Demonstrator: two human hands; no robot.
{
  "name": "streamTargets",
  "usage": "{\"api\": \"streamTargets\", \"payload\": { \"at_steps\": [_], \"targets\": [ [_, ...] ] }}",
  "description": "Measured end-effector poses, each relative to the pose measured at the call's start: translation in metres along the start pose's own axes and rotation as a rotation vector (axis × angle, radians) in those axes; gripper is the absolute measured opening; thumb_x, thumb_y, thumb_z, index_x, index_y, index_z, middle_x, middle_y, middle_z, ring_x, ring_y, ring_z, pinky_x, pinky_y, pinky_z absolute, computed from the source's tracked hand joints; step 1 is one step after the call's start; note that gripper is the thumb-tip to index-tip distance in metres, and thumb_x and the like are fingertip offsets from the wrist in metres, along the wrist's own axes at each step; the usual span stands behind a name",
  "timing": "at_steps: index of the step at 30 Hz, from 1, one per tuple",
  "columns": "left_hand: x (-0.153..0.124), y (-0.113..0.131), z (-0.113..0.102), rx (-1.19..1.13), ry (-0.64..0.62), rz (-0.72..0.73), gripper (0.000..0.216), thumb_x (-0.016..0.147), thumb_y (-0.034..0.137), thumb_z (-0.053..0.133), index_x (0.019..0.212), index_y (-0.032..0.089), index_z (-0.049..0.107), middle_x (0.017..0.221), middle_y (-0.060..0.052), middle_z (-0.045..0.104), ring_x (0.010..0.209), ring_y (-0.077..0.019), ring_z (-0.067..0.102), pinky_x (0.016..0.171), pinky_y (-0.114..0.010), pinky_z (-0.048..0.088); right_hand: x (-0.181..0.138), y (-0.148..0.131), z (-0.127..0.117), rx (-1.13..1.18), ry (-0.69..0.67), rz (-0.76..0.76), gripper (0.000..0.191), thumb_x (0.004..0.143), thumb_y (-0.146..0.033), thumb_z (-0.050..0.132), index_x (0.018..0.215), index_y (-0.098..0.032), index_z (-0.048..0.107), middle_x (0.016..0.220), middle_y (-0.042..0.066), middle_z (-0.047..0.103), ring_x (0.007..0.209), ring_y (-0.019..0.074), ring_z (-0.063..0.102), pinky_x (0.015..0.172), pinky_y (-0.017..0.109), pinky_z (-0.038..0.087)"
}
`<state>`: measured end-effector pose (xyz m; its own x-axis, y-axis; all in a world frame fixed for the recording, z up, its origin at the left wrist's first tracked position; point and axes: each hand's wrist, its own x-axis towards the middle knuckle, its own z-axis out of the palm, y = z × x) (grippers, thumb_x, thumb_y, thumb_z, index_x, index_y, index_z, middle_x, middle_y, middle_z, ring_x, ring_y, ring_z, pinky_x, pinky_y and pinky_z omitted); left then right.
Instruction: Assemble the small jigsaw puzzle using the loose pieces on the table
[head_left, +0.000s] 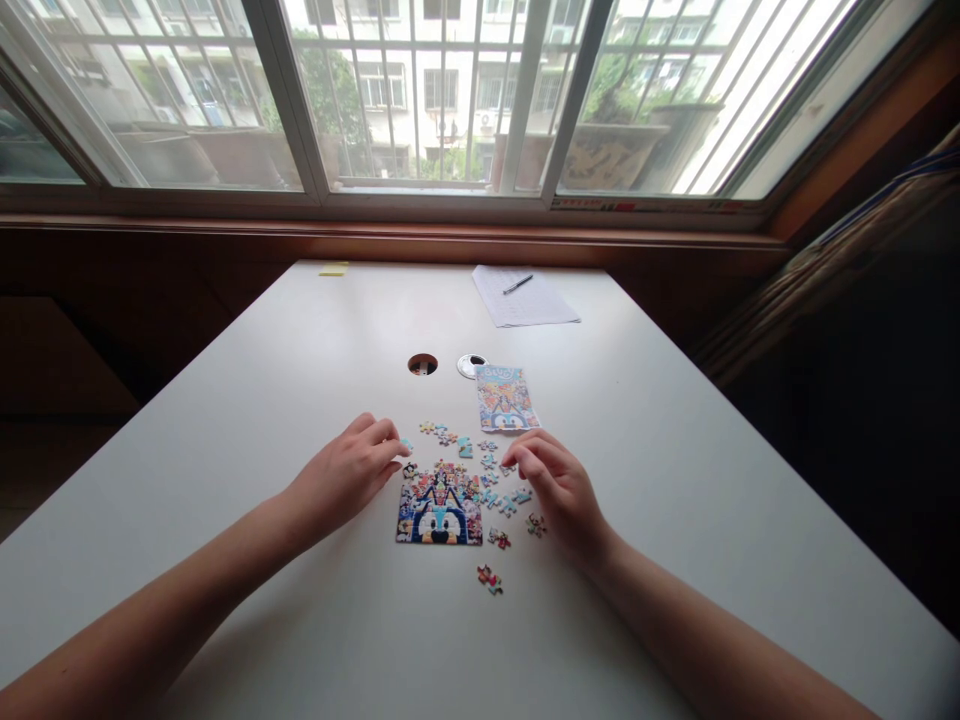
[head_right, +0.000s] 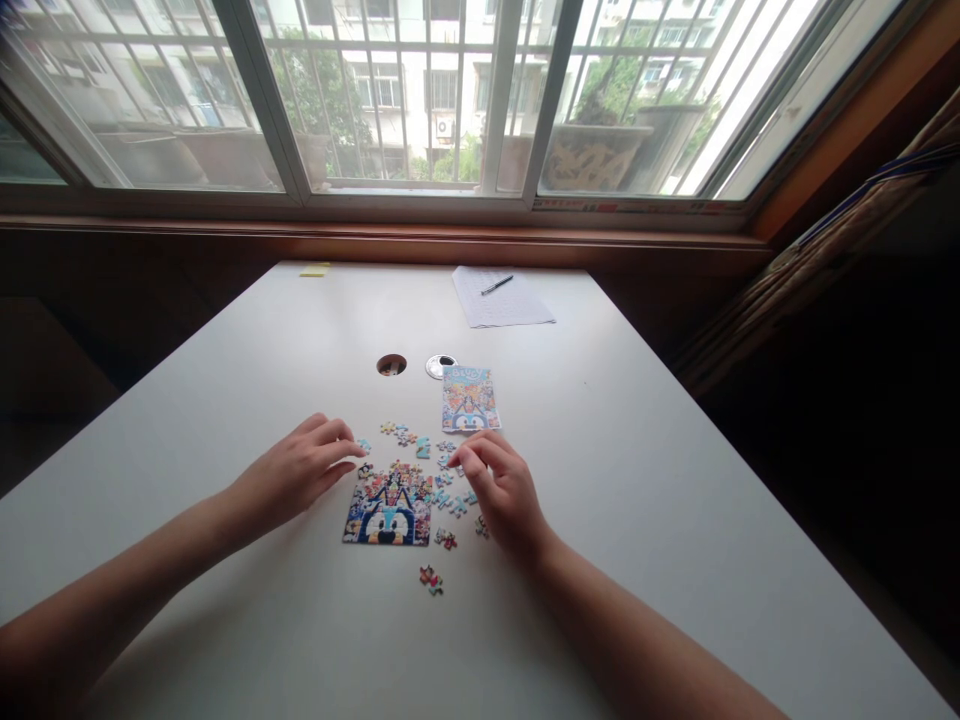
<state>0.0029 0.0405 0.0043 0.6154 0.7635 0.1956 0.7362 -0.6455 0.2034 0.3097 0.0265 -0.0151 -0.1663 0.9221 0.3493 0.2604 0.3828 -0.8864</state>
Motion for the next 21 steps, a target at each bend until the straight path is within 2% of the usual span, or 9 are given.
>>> {"api": "streamTargets", "payload": {
  "at_steps": [2, 7, 21],
  "targets": [
    [0.0004, -0.0002, -0.0009, 0.011, -0.024, 0.014, 0.02, 0.098, 0.018, 0.058, 0.113, 0.022, 0.07, 0.108, -0.007, 0.065, 0.102, -0.0242, 0.053, 0.082, -0.035, 0.05, 0.0001, -0.0003, 0.0, -0.004, 0.002, 0.002, 0.031, 0.101, -0.037, 0.051, 0.08, -0.023, 0.069, 0.087, 0.004, 0.063, 0.081, 0.0202, 0.058, 0.08, 0.035, 0.048],
    [0.0018, 0.0028, -0.0011, 0.013, -0.061, 0.002, 0.016, 0.098, 0.018, 0.059, 0.107, 0.023, 0.072, 0.106, -0.006, 0.065, 0.1, -0.0237, 0.052, 0.08, -0.035, 0.049, 0.0006, -0.001, 0.0002, 0.0, 0.0, 0.002, 0.031, 0.102, -0.037, 0.051, 0.08, -0.023, 0.069, 0.088, 0.004, 0.063, 0.081, 0.0199, 0.058, 0.081, 0.035, 0.048],
    [0.0015, 0.0019, 0.0006, 0.007, -0.048, 0.017, 0.02, 0.101, 0.019, 0.053, 0.107, 0.023, 0.071, 0.105, -0.007, 0.066, 0.098, -0.0232, 0.053, 0.078, -0.034, 0.05, 0.0, -0.0012, 0.0002, 0.006, 0.004, 0.006, 0.031, 0.101, -0.037, 0.051, 0.079, -0.023, 0.069, 0.087, 0.003, 0.063, 0.081, 0.0199, 0.058, 0.079, 0.034, 0.048]
  ]
}}
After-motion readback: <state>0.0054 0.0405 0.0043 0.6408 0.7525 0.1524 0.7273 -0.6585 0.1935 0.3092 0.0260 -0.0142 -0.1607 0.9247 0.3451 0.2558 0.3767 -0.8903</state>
